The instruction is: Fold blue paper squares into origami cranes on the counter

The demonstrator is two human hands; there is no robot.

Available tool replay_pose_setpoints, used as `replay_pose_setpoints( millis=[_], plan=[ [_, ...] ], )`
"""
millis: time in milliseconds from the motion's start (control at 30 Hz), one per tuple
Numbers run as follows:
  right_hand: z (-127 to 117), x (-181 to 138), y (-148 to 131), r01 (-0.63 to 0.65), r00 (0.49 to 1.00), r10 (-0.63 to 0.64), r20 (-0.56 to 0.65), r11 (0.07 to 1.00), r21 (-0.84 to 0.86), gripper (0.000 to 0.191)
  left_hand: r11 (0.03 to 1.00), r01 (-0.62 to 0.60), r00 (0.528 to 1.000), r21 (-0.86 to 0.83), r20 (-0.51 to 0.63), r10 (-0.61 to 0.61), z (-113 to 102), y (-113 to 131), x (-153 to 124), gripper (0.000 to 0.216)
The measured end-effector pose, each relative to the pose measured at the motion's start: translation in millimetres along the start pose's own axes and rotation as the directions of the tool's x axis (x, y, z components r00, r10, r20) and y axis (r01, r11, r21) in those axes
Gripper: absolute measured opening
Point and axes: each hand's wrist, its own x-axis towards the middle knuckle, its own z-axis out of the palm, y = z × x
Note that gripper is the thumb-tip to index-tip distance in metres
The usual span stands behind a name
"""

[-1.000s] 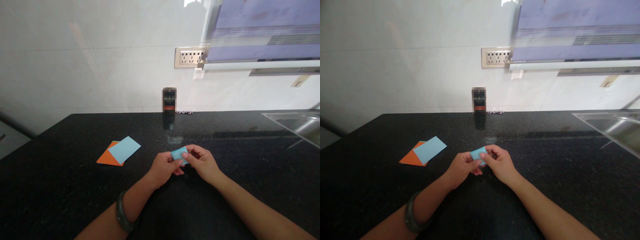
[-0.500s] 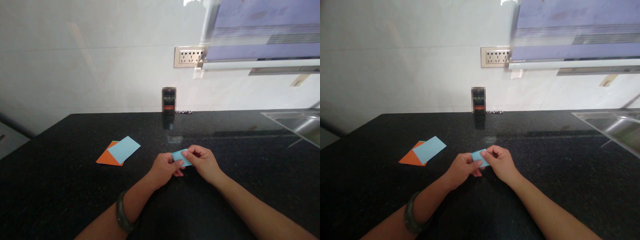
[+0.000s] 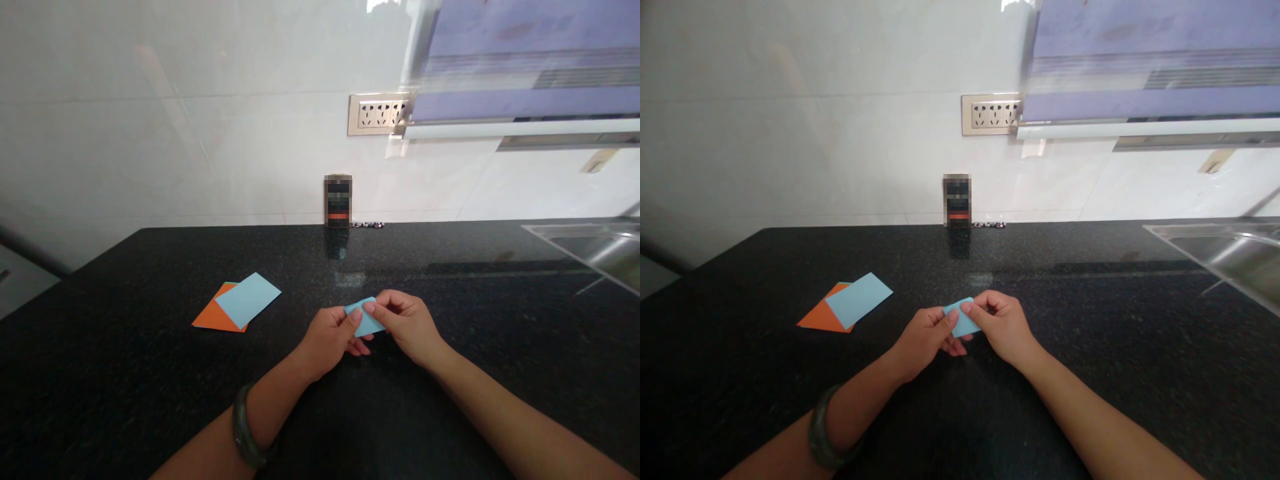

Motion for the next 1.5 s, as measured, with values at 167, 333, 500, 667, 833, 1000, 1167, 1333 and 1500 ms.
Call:
replay_pose_setpoints(
  millis=[167, 333, 500, 667, 833, 1000, 1167, 1333, 1500],
  plan=[
    [0.2, -1.3, 0.1, -0.011, 0.999, 0.009, 0.045, 0.999, 0.034, 0.022, 1.0, 0.005, 1.0, -0.027, -0.005, -0.005, 1.2, 0.2, 0.4, 0.042],
    [0.1, -0.8, -1.1, -0.007, 0.998, 0.006, 0.055, 0.999, 0.033, 0.02, 1.0, -0.004, 1.0, -0.028, -0.011, 0.004, 1.0, 0.4, -0.1, 0.041],
    [-0.4, -1.4, -1.8, -0.009, 0.998, 0.007, 0.054, 0.999, 0.032, 0.017, 1.0, -0.007, 1.0, -0.021, -0.013, 0.007, 1.1, 2.0, -1.1, 0.041],
    [0.8, -1.4, 0.2, -0.017, 0.999, 0.014, 0.051, 0.998, 0.054, 0.017, 1.0, -0.014, 1.0, -0.019, -0.02, 0.013, 1.0, 0.8, -0.4, 0.04],
    [0.9, -0.6, 0.4, -0.026, 0.999, 0.022, 0.048, 0.996, 0.087, 0.018, 1.0, -0.021, 1.0, -0.005, -0.008, 0.021, 0.8, 0.2, -0.7, 0.039],
    [0.7, -1.2, -1.2, -0.018, 0.999, 0.015, 0.045, 0.998, 0.061, 0.019, 0.999, -0.046, 0.999, -0.018, -0.013, 0.045, 0.9, 0.5, -1.5, 0.045],
    [2.3, -1.5, -2.9, -0.019, 1.0, 0.018, 0.024, 0.999, 0.028, 0.022, 0.998, -0.052, 0.998, -0.022, -0.031, 0.052, 1.1, 0.9, -1.5, 0.046],
    [0.3, -0.4, -4.4, 0.027, 0.994, -0.033, -0.1, 0.998, -0.057, 0.024, 0.999, 0.004, 1.0, 0.048, -0.015, -0.003, 1.4, 3.6, -2.2, 0.027],
    [-1.5, 0.2, -5.9, 0.051, 0.985, -0.072, -0.159, 0.99, -0.129, 0.027, 0.977, -0.013, 1.0, 0.213, -0.023, 0.018, -0.2, 5.8, -2.9, 0.021]
  ],
)
